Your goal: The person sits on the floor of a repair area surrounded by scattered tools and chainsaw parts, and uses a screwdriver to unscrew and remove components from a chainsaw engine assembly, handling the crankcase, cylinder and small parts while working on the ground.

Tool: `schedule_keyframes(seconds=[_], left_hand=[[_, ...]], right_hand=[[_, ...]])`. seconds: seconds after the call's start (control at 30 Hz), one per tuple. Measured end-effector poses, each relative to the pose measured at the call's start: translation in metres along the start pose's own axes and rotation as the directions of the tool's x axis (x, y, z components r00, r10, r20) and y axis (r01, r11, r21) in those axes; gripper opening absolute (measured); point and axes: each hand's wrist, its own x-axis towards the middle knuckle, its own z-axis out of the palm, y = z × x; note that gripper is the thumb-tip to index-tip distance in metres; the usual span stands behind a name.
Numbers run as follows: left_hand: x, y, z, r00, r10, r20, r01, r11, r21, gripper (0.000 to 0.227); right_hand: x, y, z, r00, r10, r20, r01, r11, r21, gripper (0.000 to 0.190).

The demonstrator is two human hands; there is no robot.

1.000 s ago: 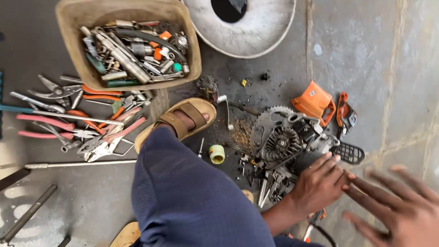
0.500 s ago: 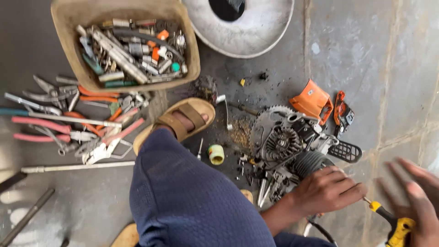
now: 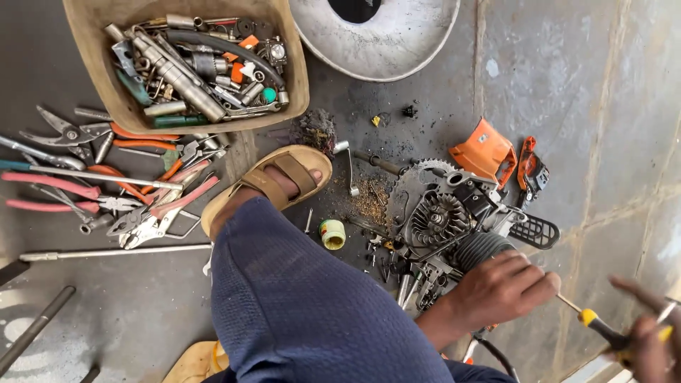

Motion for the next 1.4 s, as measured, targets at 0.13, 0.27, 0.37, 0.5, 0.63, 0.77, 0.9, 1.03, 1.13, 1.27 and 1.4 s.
schedule_keyframes(seconds=[0.13,0.27,0.37,0.5,0.63,0.77,0.9,1.03,1.13,1.27,1.4], left_hand=[[0.003,0.001,-0.009,0.997,-0.068,-0.022,0.067,0.998,-0.021,0.018],[0.006,-0.004,-0.003,0.999,-0.045,-0.021,0.046,0.999,0.017,0.019],[0.004,-0.005,-0.004,0.997,-0.069,-0.021,0.07,0.997,0.018,0.02],[0.011,0.001,-0.01,0.996,-0.086,0.024,0.085,0.995,0.05,0.025],[0.007,0.0,-0.004,0.996,-0.084,-0.028,0.084,0.996,0.012,0.024],[0.009,0.002,-0.006,0.996,-0.089,-0.026,0.088,0.996,-0.03,0.02],[0.008,-0.006,0.0,0.997,-0.075,-0.012,0.075,0.997,0.014,0.019],[0.006,-0.002,0.0,0.998,-0.063,-0.004,0.063,0.997,-0.054,0.019],[0.009,0.001,-0.001,0.999,-0.038,-0.006,0.038,0.999,0.024,0.024],[0.01,-0.002,-0.005,0.999,-0.039,-0.008,0.039,0.999,0.026,0.022],[0.012,-0.003,-0.003,0.996,-0.084,-0.018,0.085,0.996,0.013,0.02]], right_hand=[[-0.058,0.074,-0.018,0.992,-0.028,0.125,0.02,0.998,0.066,0.087],[-0.084,0.116,-0.025,0.977,0.109,-0.183,-0.077,0.982,0.174,0.074],[-0.095,0.127,0.009,0.795,-0.101,-0.598,-0.054,0.97,-0.237,0.051],[-0.067,0.018,0.096,0.694,-0.682,0.232,0.26,-0.063,-0.964,0.042],[-0.031,-0.011,0.048,0.907,-0.41,0.1,0.262,0.359,-0.896,0.053],[-0.04,0.004,0.003,0.999,0.038,-0.003,-0.028,0.687,-0.726,0.052],[-0.063,0.008,0.032,0.937,-0.298,0.181,0.272,0.3,-0.915,0.038],[-0.119,0.031,0.017,0.966,-0.198,0.168,0.214,0.241,-0.947,0.042],[-0.144,0.035,0.008,0.978,-0.143,0.155,0.176,0.149,-0.973,0.049],[-0.122,0.023,0.031,0.952,-0.302,-0.044,0.107,0.468,-0.877,0.057],[-0.095,-0.001,0.048,0.906,-0.392,-0.16,0.152,0.654,-0.741,0.066]])
